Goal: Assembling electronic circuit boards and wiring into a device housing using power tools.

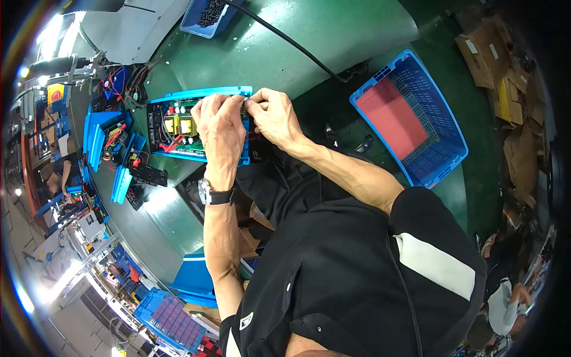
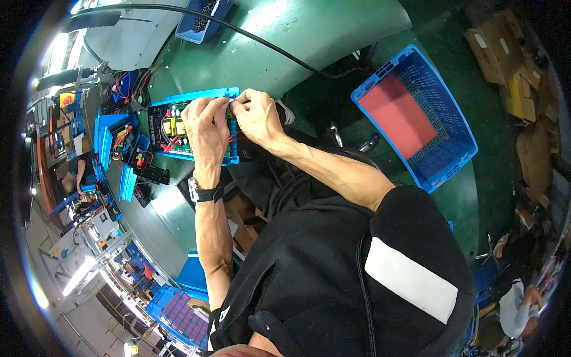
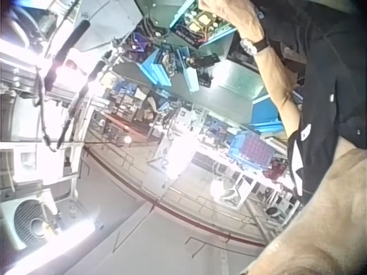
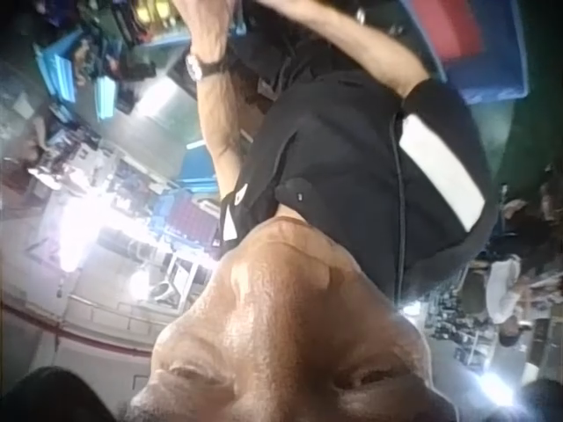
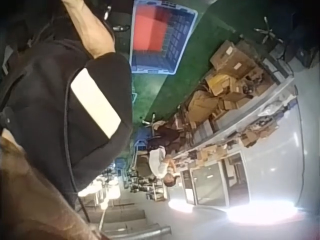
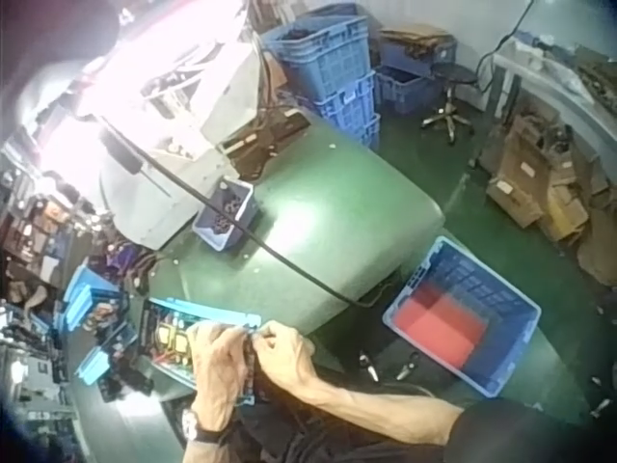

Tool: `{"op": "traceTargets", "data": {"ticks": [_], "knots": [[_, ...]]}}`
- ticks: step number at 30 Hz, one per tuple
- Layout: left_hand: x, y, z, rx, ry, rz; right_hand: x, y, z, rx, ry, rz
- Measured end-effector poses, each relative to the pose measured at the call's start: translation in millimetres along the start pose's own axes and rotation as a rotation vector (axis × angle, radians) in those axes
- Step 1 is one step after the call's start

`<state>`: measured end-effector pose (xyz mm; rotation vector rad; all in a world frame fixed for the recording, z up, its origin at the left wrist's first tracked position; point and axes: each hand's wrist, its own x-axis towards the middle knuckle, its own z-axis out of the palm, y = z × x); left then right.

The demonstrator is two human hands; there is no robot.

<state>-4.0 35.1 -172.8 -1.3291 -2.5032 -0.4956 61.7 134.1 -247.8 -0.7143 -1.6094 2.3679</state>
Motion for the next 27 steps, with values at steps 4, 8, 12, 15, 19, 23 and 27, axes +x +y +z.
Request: {"op": "traceTargets", "data": {"ticks": [4,8,12,15,19,23,27], "knots": [[-5,7,4,0.100,0.022,-0.032,-2,-1,-3,0.072,-0.018,0.041],[-3,8,3,0.075,0.047,-0.031,4,-2,-1,0.006,0.020,0.032],[-1,3,3,-0.016,0.025,-0.050,5,-4,-2,-0.036,0.062,0.030],[0,5,3,-0.043,0.036,-0.104,5,-6,-4,-0.015,0.057,0.047],[-2,0,7,-0.058,0.033,-0.067,7,-6,-3,-0.025,-0.003,0.060],[-2,4,7,-0.007,0.031,-0.034,7,-7,-1,-0.004,-0.008,0.077],[-3,6,9,0.012,0.027,-0.033,9,-1,0,0.004,0.000,0.063]]}}
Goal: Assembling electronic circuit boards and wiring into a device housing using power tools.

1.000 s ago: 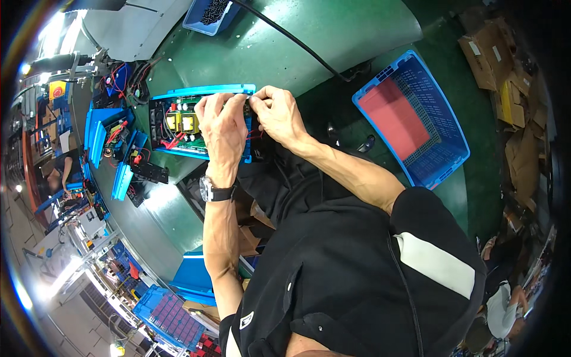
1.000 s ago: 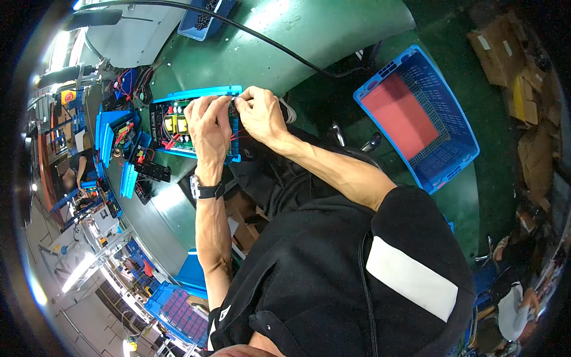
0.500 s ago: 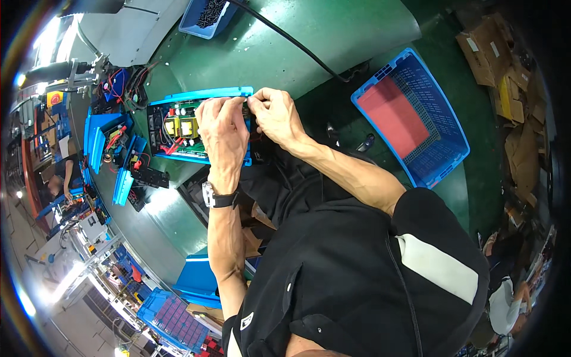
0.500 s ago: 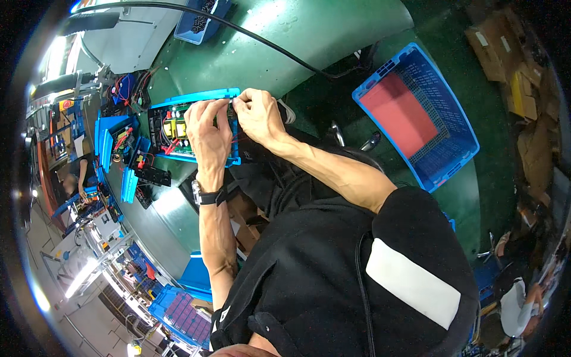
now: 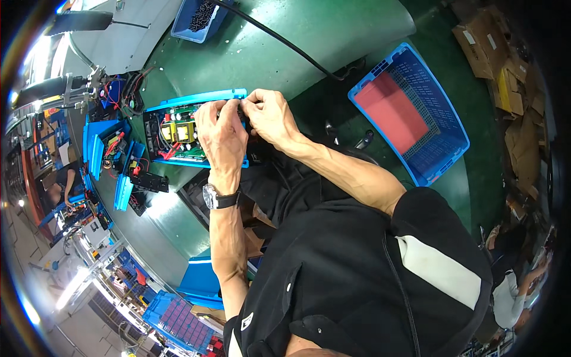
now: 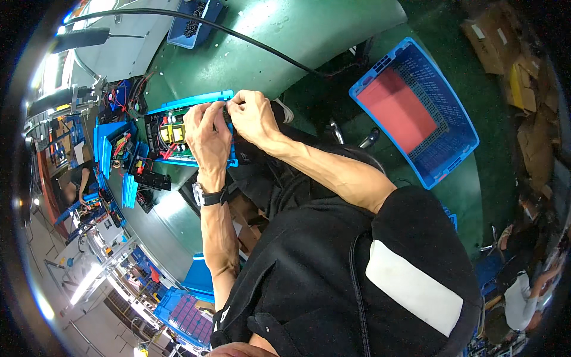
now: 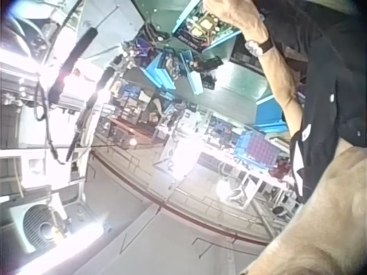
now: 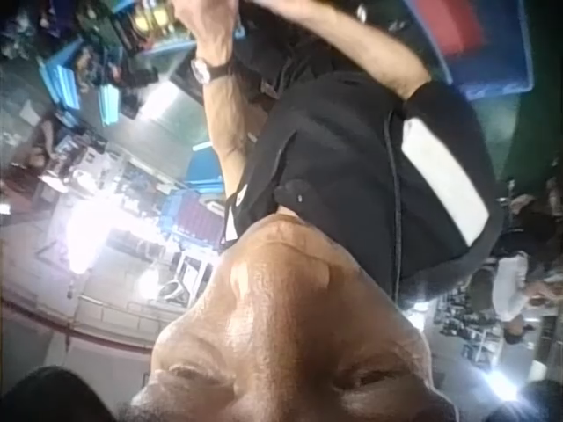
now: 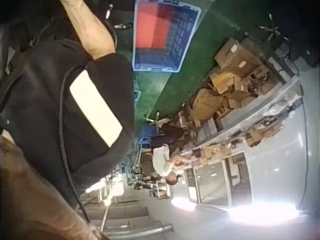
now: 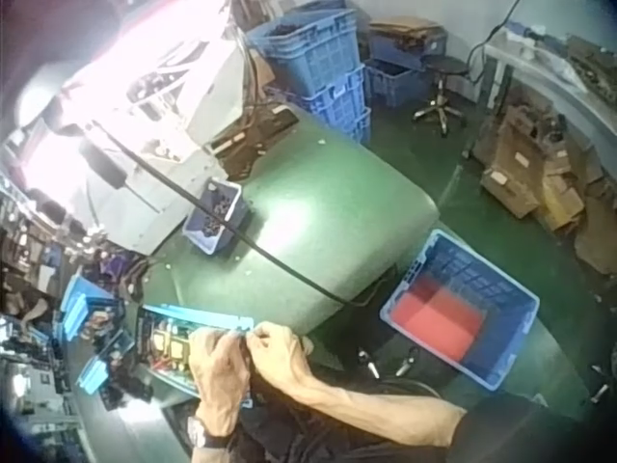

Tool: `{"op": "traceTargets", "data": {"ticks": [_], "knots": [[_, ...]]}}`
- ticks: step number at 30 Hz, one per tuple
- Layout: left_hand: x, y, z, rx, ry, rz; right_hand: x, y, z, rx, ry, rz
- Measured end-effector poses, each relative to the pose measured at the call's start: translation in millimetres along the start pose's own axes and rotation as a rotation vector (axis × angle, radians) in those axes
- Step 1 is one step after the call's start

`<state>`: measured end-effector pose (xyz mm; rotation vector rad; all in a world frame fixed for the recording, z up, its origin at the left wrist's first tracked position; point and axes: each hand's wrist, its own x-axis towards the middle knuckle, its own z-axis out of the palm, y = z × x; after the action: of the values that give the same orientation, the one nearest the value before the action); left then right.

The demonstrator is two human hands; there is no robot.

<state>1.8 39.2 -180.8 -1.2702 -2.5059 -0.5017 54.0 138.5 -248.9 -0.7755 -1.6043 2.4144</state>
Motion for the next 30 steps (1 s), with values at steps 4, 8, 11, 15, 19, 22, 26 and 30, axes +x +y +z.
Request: {"op": "traceTargets", "data": {"ticks": [4,8,11,15,19,22,26,30], "knots": [[-2,-2,0,-0.055,-0.010,-0.048,-1,4,1,0.006,-0.005,-0.009],[0,1,0,0.041,-0.023,-0.015,-4,5,2,0.044,0.028,-0.007],[-2,6,-3,0.098,-0.064,-0.028,-9,1,-2,0.118,0.013,0.034],[-1,10,-10,0.152,-0.084,-0.054,-16,-14,-4,0.249,0.008,0.089],[-3,-3,-23,0.032,-0.191,-0.138,-22,-16,-12,0.259,0.005,0.113],[-10,-6,-44,-0.118,-0.122,-0.190,-38,-6,-41,0.278,-0.004,0.043],[-77,-5,-69,-0.052,0.221,-0.292,-48,28,-78,0.064,-0.009,0.178],[-119,34,-42,-0.027,0.050,-0.271,-41,62,-76,0.324,-0.293,0.656]]}}
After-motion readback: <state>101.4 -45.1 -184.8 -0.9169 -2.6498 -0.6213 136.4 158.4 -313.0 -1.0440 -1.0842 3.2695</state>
